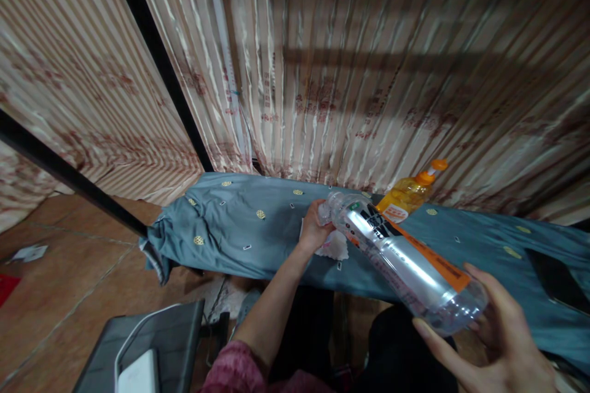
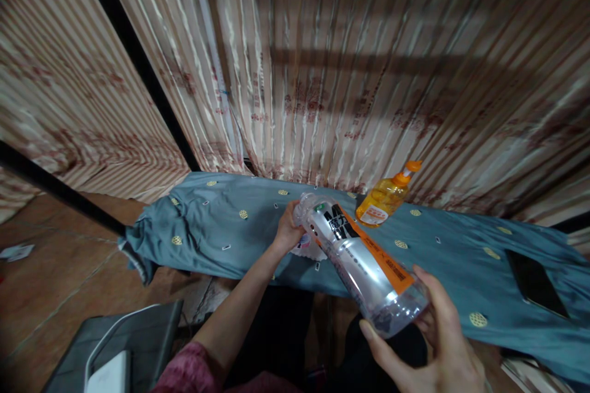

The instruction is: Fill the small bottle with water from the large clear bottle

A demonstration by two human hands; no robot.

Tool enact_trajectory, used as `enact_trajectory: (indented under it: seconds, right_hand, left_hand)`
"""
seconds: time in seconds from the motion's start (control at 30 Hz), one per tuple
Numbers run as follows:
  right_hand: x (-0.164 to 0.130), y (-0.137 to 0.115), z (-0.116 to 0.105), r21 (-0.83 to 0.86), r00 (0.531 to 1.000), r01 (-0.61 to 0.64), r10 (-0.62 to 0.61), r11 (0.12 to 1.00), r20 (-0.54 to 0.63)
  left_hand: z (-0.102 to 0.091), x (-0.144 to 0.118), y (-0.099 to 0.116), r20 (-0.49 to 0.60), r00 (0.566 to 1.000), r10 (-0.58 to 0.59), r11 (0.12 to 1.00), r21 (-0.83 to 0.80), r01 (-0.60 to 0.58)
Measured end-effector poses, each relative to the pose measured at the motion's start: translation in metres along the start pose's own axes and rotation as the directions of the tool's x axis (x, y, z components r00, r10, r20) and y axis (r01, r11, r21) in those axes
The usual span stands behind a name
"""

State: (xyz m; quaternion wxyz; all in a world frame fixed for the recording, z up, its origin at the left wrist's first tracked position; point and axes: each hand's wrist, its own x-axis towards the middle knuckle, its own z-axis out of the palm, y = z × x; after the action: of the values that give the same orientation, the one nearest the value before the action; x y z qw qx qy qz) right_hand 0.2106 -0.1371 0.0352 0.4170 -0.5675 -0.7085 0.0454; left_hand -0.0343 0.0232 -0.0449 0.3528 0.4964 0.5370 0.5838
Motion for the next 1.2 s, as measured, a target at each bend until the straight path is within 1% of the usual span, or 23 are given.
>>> enact_trajectory:
  seconds: [0.13,0.27,0.4,0.53,0.7,0.87,1.1,1.2]
  right_hand:
    - [0.0009,-0.0021,-0.0005,-0.021,1.000,-0.011,0.012,1.000,0.002]
    - [0.0011,-0.0015,0.0000,-0.019,1.000,0.011,-0.011,1.000,0.009]
    - [0.0007,-0.0021,-0.0001,-0.014,1.000,0.004,-0.004,1.000,0.004]
    - [0.0008,-0.0042,-0.0009,-0.043,1.000,0.003,-0.004,0.999,-0.008]
    - [0.0018,-0.0024,-0.0010,-0.045,1.000,0.027,-0.027,0.999,-0.003]
    - [0.0018,0.0002,-0.0004,-0.021,0.999,0.035,-0.035,0.999,-0.002]
    - [0.0011,-0.0024,-0.0001,-0.002,1.000,0.017,-0.017,1.000,0.001]
    - [0.0019,-0.0052,0.0003,0.005,1.000,-0.028,0.028,1.000,-0.015]
  left_hand:
    - [0.0000,0.0000,-0.0008,0.005,1.000,0.004,1.000,0.001,-0.004]
    - [-0.0001,-0.0005,0.0002,-0.002,1.000,0.003,1.000,-0.007,-0.003]
    - [-0.0002,-0.0004,0.0000,-0.008,1.000,-0.006,1.000,-0.019,0.005]
    - [0.0002,-0.0001,-0.0021,-0.018,1.000,-0.002,1.000,0.002,0.002]
    - [0.0003,-0.0003,-0.0033,0.002,1.000,0.030,1.000,0.009,-0.030]
    - [0.0008,0.0004,-0.0044,0.008,1.000,0.013,1.000,0.003,-0.013]
    - [0.0006,0.0002,-0.0025,0.010,1.000,0.018,1.000,-0.003,-0.018]
    - [-0.0003,-0.0003,0.0001,0.009,1.000,0.005,1.000,0.000,-0.005]
